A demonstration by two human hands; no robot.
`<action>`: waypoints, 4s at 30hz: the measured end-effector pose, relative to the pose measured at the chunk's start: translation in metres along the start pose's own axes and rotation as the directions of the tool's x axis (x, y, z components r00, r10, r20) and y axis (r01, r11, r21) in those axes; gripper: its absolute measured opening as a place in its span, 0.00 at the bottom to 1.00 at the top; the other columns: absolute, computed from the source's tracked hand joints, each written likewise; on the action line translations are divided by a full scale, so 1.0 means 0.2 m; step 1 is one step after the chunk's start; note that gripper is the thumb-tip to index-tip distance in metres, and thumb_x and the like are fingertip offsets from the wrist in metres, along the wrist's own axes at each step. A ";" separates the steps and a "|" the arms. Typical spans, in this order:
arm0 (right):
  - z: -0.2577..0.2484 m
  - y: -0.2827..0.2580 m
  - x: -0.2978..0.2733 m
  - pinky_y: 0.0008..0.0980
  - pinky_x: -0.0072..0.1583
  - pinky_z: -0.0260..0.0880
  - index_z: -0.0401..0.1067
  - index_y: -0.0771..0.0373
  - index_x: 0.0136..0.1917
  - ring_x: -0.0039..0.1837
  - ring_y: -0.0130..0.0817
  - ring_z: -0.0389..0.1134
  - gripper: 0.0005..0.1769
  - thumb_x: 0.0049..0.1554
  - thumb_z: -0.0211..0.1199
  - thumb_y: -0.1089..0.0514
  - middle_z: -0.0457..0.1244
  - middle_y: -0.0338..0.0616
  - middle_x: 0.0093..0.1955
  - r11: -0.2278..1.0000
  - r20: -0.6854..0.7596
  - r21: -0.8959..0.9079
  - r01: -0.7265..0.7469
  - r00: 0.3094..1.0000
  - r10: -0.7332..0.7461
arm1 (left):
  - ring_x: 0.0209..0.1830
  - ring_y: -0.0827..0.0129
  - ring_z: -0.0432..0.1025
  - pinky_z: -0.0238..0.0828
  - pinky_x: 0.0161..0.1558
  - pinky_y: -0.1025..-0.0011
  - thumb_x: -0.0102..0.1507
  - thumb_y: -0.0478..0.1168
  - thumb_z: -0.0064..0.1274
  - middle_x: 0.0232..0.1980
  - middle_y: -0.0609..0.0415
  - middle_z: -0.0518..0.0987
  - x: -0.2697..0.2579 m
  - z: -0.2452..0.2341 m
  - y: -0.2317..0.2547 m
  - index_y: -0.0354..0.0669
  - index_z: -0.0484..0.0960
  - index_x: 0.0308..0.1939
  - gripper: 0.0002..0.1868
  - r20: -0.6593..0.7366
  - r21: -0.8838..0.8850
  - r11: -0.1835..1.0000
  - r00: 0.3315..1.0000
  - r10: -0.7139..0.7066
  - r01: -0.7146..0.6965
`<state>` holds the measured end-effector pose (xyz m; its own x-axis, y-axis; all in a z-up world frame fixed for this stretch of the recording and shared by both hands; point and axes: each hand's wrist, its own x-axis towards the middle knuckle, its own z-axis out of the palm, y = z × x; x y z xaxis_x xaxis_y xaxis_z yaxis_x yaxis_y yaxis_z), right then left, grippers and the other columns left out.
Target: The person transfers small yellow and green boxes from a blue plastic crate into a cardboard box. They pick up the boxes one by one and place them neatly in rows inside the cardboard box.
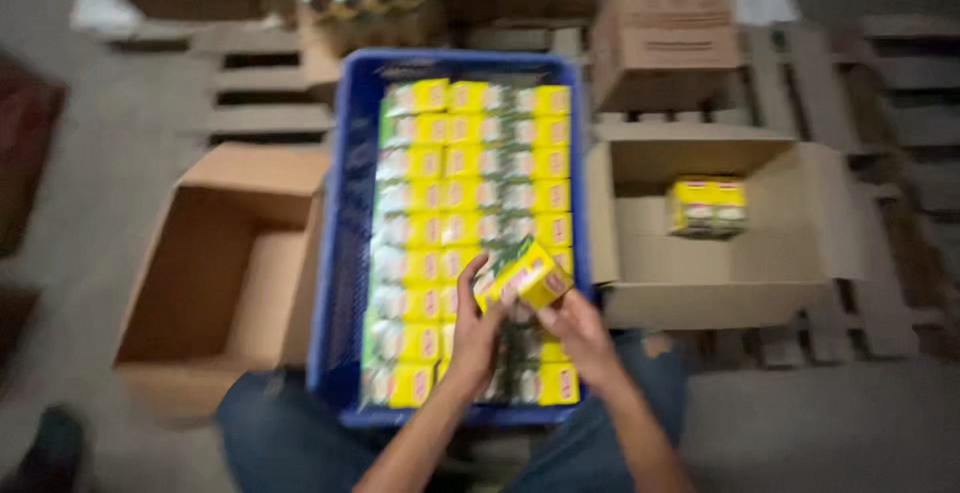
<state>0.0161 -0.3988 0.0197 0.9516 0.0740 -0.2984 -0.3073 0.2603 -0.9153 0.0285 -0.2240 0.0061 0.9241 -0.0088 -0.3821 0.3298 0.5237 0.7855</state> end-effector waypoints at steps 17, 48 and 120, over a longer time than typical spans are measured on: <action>-0.84 -0.75 0.42 0.41 0.51 0.77 0.58 0.52 0.69 0.54 0.42 0.80 0.34 0.60 0.69 0.40 0.70 0.43 0.66 0.656 -0.451 -0.710 -0.255 0.881 -0.146 | 0.78 0.46 0.59 0.52 0.76 0.45 0.75 0.53 0.50 0.74 0.45 0.69 0.11 0.77 -0.13 0.48 0.59 0.86 0.37 0.730 0.595 0.271 0.650 0.210 -0.756; -1.41 0.09 1.35 0.49 0.56 0.78 0.81 0.60 0.60 0.58 0.55 0.77 0.30 0.57 0.73 0.35 0.73 0.55 0.57 -0.104 -0.547 -0.835 -0.540 0.834 0.068 | 0.88 0.44 0.49 0.42 0.79 0.32 0.72 0.48 0.49 0.74 0.51 0.72 0.12 0.74 -0.26 0.58 0.75 0.76 0.26 0.741 0.670 -0.046 0.664 0.104 -0.741; 0.02 0.19 -0.04 0.47 0.58 0.82 0.81 0.62 0.61 0.59 0.60 0.76 0.11 0.65 0.68 0.64 0.72 0.56 0.58 0.522 0.163 -0.786 0.331 0.925 -0.342 | 0.65 0.41 0.78 0.74 0.63 0.47 0.64 0.40 0.63 0.66 0.46 0.81 -0.39 -0.96 0.68 0.58 0.75 0.76 0.34 0.273 0.962 -0.027 0.954 0.126 -0.272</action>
<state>-0.0033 -0.3858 -0.0123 0.9873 0.1365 0.0810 0.1472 -0.5964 -0.7891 -0.0365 0.0116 0.0503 0.9756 -0.1749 -0.1329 -0.0739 -0.8310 0.5513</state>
